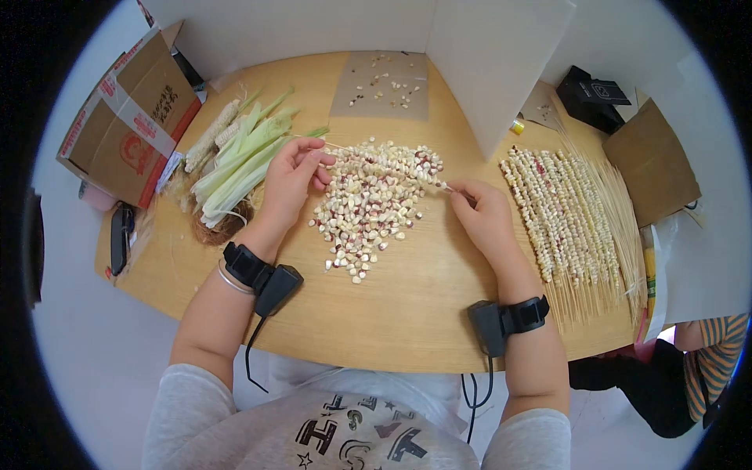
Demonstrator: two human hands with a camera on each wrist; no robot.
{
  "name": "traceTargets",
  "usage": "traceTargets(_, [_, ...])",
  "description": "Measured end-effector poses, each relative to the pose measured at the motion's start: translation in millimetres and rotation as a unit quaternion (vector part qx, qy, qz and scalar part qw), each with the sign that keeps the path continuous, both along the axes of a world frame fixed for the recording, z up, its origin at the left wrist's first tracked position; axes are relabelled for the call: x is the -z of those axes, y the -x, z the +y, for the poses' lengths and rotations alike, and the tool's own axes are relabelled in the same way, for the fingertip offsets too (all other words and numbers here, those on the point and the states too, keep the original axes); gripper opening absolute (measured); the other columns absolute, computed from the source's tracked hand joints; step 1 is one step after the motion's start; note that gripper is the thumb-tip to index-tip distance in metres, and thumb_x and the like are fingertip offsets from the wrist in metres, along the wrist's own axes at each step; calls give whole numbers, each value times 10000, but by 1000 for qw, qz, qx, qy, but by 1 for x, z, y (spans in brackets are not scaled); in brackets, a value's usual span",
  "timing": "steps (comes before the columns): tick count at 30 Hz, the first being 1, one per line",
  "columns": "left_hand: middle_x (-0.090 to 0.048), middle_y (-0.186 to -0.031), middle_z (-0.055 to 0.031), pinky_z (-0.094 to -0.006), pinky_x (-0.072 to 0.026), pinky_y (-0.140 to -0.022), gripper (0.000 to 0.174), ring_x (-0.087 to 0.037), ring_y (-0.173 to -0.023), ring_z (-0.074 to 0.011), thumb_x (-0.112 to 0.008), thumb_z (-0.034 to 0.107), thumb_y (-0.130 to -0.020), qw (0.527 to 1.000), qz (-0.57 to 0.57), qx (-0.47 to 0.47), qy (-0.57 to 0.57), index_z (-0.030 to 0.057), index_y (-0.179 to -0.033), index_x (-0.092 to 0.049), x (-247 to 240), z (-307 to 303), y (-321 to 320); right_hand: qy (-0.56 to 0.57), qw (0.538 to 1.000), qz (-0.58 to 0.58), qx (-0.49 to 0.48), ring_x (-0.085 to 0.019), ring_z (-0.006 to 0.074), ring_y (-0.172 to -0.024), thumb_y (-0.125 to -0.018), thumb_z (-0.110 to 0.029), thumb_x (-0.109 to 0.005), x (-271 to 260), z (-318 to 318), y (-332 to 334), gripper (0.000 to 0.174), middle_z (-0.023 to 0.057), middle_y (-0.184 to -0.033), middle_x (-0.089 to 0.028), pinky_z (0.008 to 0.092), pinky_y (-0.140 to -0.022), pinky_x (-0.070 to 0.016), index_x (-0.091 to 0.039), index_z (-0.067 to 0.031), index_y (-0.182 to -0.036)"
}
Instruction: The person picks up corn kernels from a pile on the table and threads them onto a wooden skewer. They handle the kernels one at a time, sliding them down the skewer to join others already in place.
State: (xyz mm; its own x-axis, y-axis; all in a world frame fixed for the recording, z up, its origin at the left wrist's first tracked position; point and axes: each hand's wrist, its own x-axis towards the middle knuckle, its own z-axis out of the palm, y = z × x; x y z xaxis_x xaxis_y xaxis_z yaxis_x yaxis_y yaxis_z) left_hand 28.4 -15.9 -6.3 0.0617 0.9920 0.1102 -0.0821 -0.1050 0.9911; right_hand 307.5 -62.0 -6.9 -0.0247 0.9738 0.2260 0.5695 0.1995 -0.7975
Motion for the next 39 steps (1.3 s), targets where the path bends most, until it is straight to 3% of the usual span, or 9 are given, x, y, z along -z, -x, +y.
traceTargets(4, [-600,-866,-115,-197,-449,-551,150,-544,-627,-99,-442,81,-890,999,22,-24,-1,12,-1022,-449,-2,-1,0,8,1000,-3,9,-555,111,-654,-788,-97,-572,-1,-2,1,191,81,-749,-631,235,-610,-438,-625,10,-937])
traceTargets(9, [-580,-905,-142,-222,-472,-570,133,-562,-663,-134,-405,54,-896,997,-49,-64,2,-9,-1009,-437,3,3,3,-9,1000,-4,23,-565,128,-661,-785,-100,-572,2,1,0,193,92,-768,-635,244,-620,-442,-626,7,-935])
traceTargets(18, [-570,-900,-144,-256,-510,-650,169,-593,-750,-174,-427,30,-864,988,-114,-51,90,-31,-1019,-456,3,9,10,-4,1000,-15,22,-573,129,-688,-785,-96,-573,-4,-1,1,188,89,-786,-634,239,-640,-445,-625,13,-930])
traceTargets(31, [-566,-902,-143,-277,-515,-689,226,-588,-778,-193,-451,40,-871,973,-175,-85,121,-63,-1070,-477,0,16,25,-15,999,-43,20,-564,120,-679,-789,-89,-566,-3,1,-5,194,87,-772,-636,238,-636,-443,-621,18,-942])
traceTargets(39, [-562,-874,-140,-286,-506,-702,223,-576,-768,-198,-435,30,-873,967,-202,-54,143,-66,-1069,-480,2,18,28,0,997,-82,10,-573,150,-672,-792,-111,-567,-8,-1,-3,199,110,-784,-637,254,-634,-445,-617,19,-934])
